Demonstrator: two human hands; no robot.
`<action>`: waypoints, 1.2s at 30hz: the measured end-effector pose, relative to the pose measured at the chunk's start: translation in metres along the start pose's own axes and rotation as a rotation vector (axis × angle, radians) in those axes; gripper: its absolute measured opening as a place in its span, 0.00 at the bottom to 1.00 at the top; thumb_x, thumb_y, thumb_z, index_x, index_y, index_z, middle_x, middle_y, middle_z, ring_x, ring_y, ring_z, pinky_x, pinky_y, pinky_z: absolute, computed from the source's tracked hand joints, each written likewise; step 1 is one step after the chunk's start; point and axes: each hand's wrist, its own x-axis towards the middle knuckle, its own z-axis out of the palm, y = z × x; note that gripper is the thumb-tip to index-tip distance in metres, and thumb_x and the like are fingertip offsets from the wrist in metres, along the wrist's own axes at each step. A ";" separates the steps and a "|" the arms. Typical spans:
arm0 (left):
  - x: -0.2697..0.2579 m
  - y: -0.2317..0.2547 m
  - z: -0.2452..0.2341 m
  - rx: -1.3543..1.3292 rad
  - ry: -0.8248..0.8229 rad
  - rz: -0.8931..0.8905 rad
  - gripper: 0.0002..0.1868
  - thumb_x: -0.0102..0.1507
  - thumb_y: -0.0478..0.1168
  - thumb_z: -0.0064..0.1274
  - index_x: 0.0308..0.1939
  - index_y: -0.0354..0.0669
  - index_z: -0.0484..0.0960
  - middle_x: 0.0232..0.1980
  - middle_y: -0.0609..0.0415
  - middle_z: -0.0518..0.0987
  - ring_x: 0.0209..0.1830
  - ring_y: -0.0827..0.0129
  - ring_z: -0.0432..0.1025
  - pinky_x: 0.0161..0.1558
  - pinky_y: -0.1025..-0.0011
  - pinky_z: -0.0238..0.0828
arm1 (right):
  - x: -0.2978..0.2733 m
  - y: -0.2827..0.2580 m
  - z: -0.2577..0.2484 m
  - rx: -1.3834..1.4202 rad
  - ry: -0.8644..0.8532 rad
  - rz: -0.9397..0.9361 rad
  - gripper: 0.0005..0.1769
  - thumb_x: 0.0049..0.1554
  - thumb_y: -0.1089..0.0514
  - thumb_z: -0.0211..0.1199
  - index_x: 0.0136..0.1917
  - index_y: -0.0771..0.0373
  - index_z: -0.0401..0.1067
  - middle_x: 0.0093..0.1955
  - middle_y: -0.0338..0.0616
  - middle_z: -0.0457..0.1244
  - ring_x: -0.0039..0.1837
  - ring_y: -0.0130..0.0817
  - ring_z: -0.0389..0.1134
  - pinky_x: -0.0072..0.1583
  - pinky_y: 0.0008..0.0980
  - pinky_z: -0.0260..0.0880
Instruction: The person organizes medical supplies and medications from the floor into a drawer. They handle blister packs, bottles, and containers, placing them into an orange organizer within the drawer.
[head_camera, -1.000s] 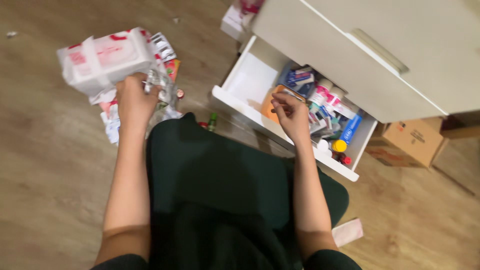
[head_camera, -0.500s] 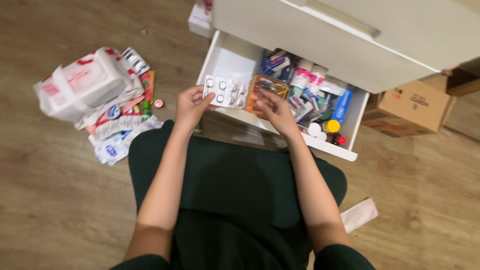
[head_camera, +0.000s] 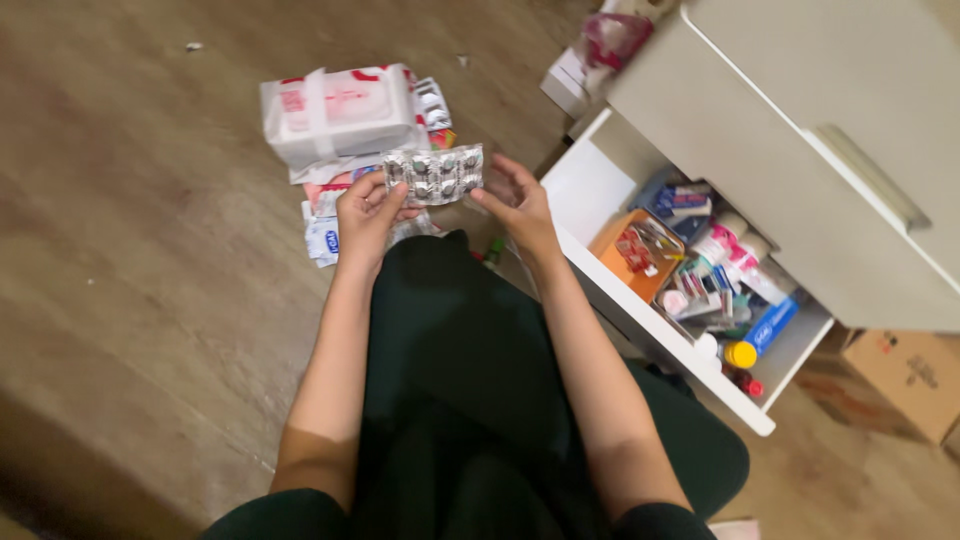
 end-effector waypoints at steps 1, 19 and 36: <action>-0.002 0.006 -0.009 -0.002 0.017 0.013 0.10 0.68 0.32 0.56 0.53 0.32 0.79 0.48 0.46 0.85 0.41 0.68 0.82 0.42 0.74 0.82 | 0.002 -0.002 0.011 0.142 -0.063 0.112 0.33 0.54 0.63 0.72 0.70 0.68 0.65 0.64 0.49 0.66 0.63 0.32 0.70 0.63 0.30 0.72; -0.029 0.052 -0.053 0.211 0.060 0.253 0.09 0.69 0.29 0.54 0.53 0.28 0.82 0.53 0.55 0.78 0.40 0.80 0.72 0.36 0.81 0.71 | -0.002 -0.039 0.065 0.043 -0.109 0.162 0.10 0.59 0.64 0.69 0.53 0.73 0.78 0.44 0.50 0.73 0.44 0.32 0.76 0.47 0.27 0.78; 0.009 0.008 0.104 0.062 -0.423 0.158 0.21 0.65 0.22 0.55 0.63 0.28 0.77 0.53 0.56 0.75 0.55 0.75 0.74 0.59 0.78 0.73 | -0.064 -0.077 -0.106 -0.001 0.199 0.022 0.11 0.61 0.62 0.66 0.54 0.73 0.76 0.45 0.51 0.72 0.47 0.37 0.77 0.48 0.28 0.78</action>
